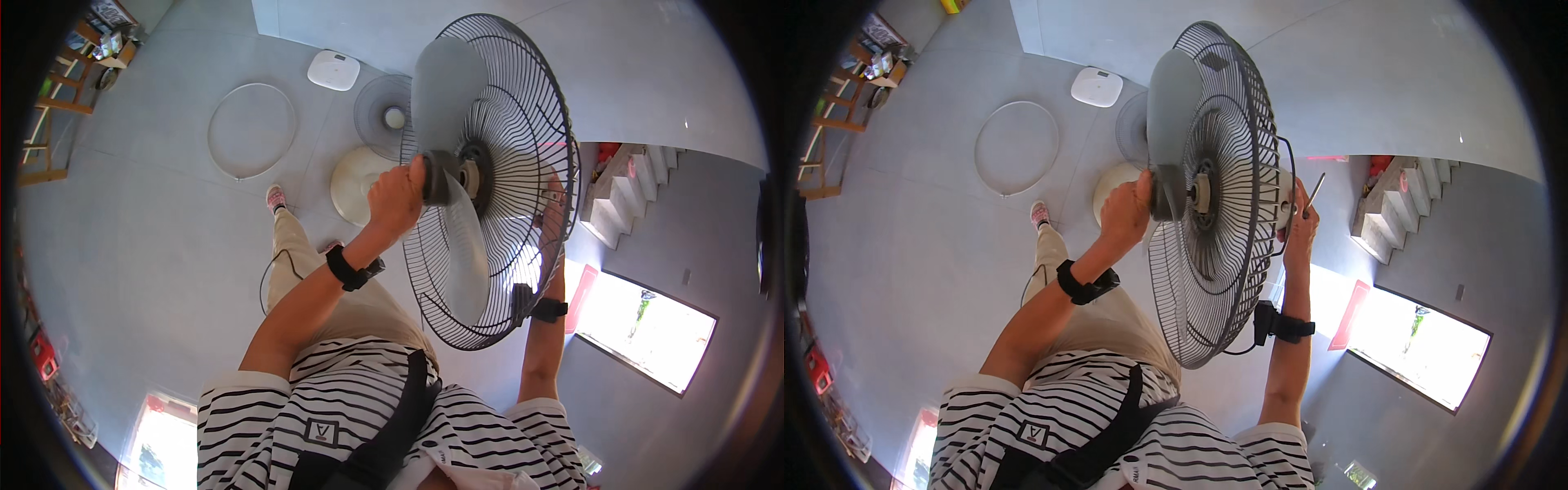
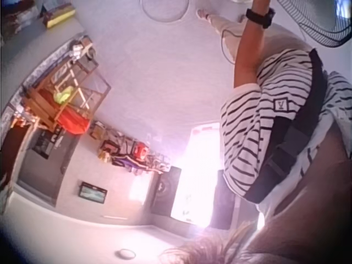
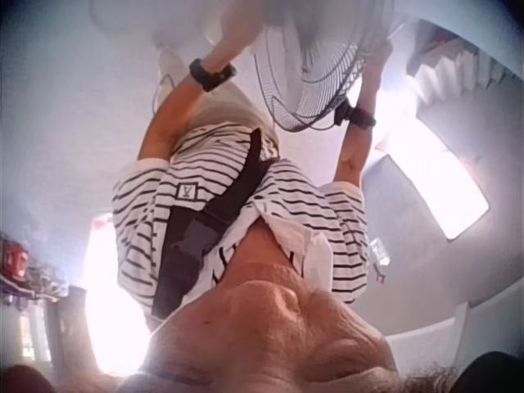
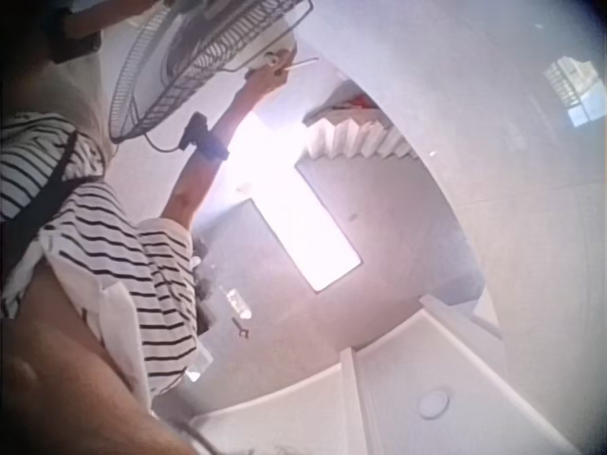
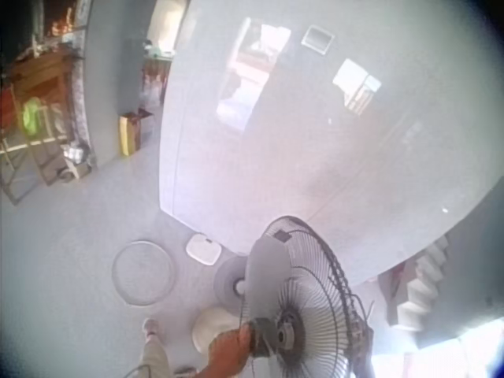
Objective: Disassembling a floor fan to remove the grill and blades.
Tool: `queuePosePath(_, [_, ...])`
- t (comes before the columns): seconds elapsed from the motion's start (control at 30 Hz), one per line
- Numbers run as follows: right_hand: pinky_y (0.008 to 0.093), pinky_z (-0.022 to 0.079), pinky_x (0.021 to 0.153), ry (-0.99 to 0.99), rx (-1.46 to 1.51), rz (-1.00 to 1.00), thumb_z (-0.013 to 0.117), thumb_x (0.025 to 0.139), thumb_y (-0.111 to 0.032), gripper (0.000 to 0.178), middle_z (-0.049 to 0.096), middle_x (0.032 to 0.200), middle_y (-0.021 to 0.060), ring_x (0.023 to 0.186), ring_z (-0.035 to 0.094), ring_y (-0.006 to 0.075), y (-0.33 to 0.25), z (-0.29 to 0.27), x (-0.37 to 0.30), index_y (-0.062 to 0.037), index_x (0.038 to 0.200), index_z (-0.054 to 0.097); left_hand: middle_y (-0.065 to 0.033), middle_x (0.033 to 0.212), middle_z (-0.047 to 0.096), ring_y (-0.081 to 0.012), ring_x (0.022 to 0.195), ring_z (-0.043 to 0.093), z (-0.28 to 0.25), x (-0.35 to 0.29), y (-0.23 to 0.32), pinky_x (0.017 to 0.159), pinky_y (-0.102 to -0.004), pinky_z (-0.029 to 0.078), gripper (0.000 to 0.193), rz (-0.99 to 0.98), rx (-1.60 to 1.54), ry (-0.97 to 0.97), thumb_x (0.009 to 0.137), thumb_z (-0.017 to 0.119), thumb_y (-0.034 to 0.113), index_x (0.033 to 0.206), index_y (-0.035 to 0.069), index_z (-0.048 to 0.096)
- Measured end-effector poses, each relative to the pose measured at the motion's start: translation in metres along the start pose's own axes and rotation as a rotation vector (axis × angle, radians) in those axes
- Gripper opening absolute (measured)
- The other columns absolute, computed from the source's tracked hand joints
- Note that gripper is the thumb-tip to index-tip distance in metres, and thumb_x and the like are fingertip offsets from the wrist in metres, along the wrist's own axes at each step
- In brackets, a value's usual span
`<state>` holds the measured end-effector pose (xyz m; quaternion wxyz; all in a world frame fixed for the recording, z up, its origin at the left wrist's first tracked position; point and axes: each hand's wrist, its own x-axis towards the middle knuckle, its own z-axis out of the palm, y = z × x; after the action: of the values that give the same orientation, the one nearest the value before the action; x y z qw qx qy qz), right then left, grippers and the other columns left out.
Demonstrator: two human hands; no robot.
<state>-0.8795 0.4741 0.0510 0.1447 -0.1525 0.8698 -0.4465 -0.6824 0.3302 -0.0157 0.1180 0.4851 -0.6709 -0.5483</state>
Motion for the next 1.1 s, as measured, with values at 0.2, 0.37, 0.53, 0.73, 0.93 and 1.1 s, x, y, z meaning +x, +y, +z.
queuePosePath(0.2, [0.0202, 0.023, 0.033, 0.003, 0.029, -0.013, 0.05, 0.084, -0.047, 0.051, 0.039, 0.052, -0.0047, 0.039, 0.033, 0.0027, -0.001, 0.002, -0.001, -0.0066, 0.114, 0.056, -0.025, 0.07, 0.058, -0.043, 0.079, 0.055, 0.016, 0.019, -0.038, 0.068, -0.049, 0.042, 0.057, 0.083, 0.023, -0.058, 0.09, 0.029, 0.046, 0.08, -0.003, 0.057])
queuePosePath(0.37, [0.0205, 0.022, 0.031, -0.06, 0.033, 0.026, 0.052, 0.083, -0.047, 0.051, 0.038, 0.05, -0.0051, 0.035, 0.031, 0.0034, -0.014, 0.0, -0.006, -0.0058, 0.113, 0.057, -0.0096, 0.049, 0.04, -0.0217, 0.043, 0.039, -0.008, 0.03, -0.022, 0.04, -0.0352, 0.03, 0.054, -0.113, -0.284, -0.506, 0.087, 0.028, 0.05, 0.063, 0.003, 0.041])
queuePosePath(0.53, [0.0207, 0.022, 0.031, 0.028, 0.006, 0.002, 0.051, 0.083, -0.049, 0.051, 0.037, 0.05, -0.0049, 0.035, 0.031, 0.0039, -0.008, 0.0, -0.004, -0.0065, 0.111, 0.058, 0.0009, 0.041, 0.025, -0.0091, 0.03, 0.019, -0.025, 0.024, -0.003, 0.03, -0.0256, 0.013, 0.052, -0.226, -0.55, -0.625, 0.085, 0.028, 0.054, 0.054, 0.012, 0.03])
queuePosePath(0.73, [0.0209, 0.023, 0.03, 0.036, 0.013, 0.007, 0.05, 0.083, -0.05, 0.051, 0.036, 0.048, -0.0036, 0.034, 0.031, 0.0049, -0.012, 0.003, -0.002, -0.0052, 0.106, 0.059, 0.004, 0.043, 0.02, -0.0072, 0.035, 0.014, -0.028, 0.031, 0.004, 0.033, -0.0241, 0.011, 0.045, -0.385, -0.532, -0.698, 0.084, 0.026, 0.049, 0.054, 0.015, 0.027])
queuePosePath(0.93, [0.0227, 0.024, 0.029, -0.036, 0.011, -0.049, 0.046, 0.086, -0.045, 0.042, 0.035, 0.045, -0.0019, 0.032, 0.032, 0.0071, 0.0, -0.004, 0.002, -0.006, 0.087, 0.06, 0.005, 0.044, 0.019, -0.0072, 0.035, 0.014, -0.027, 0.035, 0.003, 0.035, -0.0254, 0.011, 0.041, -0.457, -0.484, -0.754, 0.082, 0.026, 0.046, 0.053, 0.016, 0.025])
queuePosePath(1.1, [0.023, 0.025, 0.029, 0.066, -0.041, 0.012, 0.05, 0.079, -0.056, 0.051, 0.037, 0.046, -0.0009, 0.033, 0.035, 0.0078, 0.006, -0.001, 0.009, -0.0056, 0.074, 0.055, 0.0062, 0.044, 0.017, -0.0065, 0.036, 0.014, -0.028, 0.039, -0.004, 0.037, -0.0249, 0.011, 0.039, -0.404, -0.568, -0.858, 0.081, 0.027, 0.046, 0.052, 0.018, 0.024])
